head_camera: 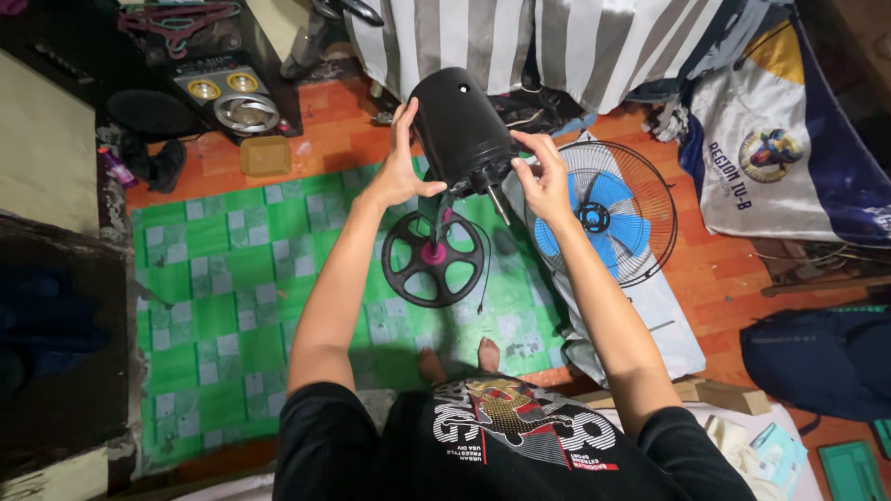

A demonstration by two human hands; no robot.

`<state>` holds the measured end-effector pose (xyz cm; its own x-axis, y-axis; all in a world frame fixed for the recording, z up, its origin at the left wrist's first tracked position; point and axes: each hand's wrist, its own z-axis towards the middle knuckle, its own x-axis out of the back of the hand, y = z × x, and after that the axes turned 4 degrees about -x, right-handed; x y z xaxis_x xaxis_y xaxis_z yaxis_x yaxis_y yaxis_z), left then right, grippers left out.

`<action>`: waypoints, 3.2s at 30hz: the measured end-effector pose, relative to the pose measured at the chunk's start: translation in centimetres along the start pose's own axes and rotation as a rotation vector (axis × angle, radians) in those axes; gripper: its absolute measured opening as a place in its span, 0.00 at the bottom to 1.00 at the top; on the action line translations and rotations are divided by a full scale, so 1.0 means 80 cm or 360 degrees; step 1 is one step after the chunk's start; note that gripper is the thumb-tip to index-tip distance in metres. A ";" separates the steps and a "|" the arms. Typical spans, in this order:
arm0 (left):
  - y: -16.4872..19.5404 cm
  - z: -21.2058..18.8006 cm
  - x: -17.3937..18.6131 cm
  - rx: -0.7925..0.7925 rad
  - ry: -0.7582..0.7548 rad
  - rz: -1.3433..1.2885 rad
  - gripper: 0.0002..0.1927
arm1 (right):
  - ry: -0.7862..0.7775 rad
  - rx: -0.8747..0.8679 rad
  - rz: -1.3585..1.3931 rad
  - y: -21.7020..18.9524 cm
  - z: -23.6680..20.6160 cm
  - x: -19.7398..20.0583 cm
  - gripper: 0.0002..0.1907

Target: The person fits a black cylindrical motor housing onto the shaft of a pedestal fan stand, aligning and pressing it into place, then uses a screwdriver to tighten screws on the housing. They hold the housing steady with one hand while driving screws with the other.

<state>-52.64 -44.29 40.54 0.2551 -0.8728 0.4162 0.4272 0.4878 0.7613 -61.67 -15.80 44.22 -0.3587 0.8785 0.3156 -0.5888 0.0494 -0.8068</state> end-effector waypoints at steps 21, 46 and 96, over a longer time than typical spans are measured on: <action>0.008 0.004 0.023 0.0053 -0.0195 0.0101 0.77 | -0.0308 0.0055 0.0006 -0.040 0.021 0.023 0.32; 0.023 0.031 0.034 0.0266 -0.0421 0.0389 0.86 | -0.0393 0.0133 -0.0252 -0.048 0.032 0.015 0.30; 0.119 0.087 0.037 0.0325 -0.0712 0.0979 0.75 | -0.0382 0.0322 -0.0252 -0.046 0.032 0.014 0.32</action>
<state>-53.81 -42.36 52.48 0.0021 -0.3920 0.9200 0.1439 0.9105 0.3876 -61.80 -16.23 48.82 -0.3975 0.7293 0.5569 -0.7736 0.0600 -0.6308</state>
